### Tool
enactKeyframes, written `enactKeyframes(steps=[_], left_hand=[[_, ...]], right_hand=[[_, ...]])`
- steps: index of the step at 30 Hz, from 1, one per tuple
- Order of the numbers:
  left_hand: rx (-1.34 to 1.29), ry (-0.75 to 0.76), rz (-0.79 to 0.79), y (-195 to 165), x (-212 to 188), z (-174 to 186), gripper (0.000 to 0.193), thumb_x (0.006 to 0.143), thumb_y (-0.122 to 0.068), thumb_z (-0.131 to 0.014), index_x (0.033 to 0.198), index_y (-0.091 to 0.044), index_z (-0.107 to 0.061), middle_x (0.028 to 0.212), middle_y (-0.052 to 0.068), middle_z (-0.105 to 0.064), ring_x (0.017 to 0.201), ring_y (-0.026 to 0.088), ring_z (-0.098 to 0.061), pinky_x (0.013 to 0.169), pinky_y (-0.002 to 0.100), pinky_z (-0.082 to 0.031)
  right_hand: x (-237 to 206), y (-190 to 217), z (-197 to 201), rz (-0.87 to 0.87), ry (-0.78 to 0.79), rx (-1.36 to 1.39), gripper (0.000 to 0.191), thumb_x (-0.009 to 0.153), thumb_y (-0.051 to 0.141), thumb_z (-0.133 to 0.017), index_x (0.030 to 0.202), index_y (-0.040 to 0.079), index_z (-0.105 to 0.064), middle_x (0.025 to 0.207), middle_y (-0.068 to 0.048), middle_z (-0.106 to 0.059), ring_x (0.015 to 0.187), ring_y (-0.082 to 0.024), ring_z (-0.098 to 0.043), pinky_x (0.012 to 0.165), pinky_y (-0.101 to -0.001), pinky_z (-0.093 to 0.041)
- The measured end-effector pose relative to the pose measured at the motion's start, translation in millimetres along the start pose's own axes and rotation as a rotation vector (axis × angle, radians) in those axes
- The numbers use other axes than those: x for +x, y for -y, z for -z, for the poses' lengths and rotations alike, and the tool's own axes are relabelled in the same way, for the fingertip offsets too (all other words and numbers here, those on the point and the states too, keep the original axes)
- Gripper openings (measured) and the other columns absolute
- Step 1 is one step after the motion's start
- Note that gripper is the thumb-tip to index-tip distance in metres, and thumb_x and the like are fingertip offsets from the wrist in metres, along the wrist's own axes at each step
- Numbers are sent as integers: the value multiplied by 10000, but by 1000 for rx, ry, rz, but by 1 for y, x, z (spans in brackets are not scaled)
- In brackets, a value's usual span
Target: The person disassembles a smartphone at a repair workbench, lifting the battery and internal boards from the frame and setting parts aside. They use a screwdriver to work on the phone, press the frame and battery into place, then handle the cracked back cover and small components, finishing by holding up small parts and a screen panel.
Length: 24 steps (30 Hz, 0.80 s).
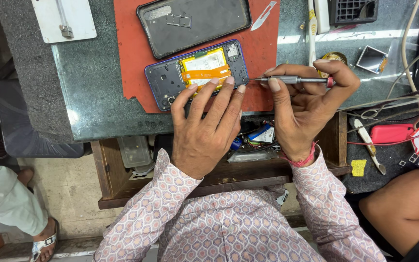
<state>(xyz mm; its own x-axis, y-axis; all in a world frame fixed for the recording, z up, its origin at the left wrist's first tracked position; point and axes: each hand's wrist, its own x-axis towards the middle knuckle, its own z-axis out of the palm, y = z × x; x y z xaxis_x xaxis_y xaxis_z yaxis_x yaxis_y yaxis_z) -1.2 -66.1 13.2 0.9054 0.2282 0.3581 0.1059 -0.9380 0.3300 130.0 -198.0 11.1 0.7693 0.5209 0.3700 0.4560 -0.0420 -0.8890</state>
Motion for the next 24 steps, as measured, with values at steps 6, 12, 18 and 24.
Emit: enactKeyframes(steps=[6, 12, 18, 24], left_hand=[[-16, 10, 4, 1, -2, -2, 490, 1001, -223, -731, 1455, -82, -613, 1511, 67, -532, 1420, 252, -452, 1191, 522, -329], [49, 52, -1, -1, -3, -3, 527, 1014, -236, -699, 1499, -88, -559, 1545, 72, -499, 1442, 257, -422, 1204, 506, -325], [148, 52, -6, -5, -1, -4, 562, 1037, -230, -645, 1566, -96, -511, 1532, 58, -494, 1426, 250, -419, 1205, 496, -333], [137, 40, -3, -4, -5, -8, 540, 1072, -238, -641, 1567, -71, -509, 1562, 68, -475, 1463, 246, -397, 1220, 492, -330]], right_hand=[[1, 1, -1, -4, 18, 6, 519, 1120, -142, -644, 1349, 99, -246, 1166, -218, -643, 1037, -199, -710, 817, -233, -600], [0, -1, 0, 13, 11, -8, 524, 1103, -146, -644, 1338, 102, -247, 1155, -228, -625, 1014, -201, -702, 795, -233, -587], [-3, -3, 1, 19, 10, 14, 524, 1142, -137, -642, 1359, 126, -244, 1161, -229, -662, 1002, -192, -683, 831, -233, -575], [-7, -2, 0, -19, -62, 66, 534, 1131, -116, -644, 1380, 138, -246, 1166, -222, -678, 948, -177, -669, 789, -217, -555]])
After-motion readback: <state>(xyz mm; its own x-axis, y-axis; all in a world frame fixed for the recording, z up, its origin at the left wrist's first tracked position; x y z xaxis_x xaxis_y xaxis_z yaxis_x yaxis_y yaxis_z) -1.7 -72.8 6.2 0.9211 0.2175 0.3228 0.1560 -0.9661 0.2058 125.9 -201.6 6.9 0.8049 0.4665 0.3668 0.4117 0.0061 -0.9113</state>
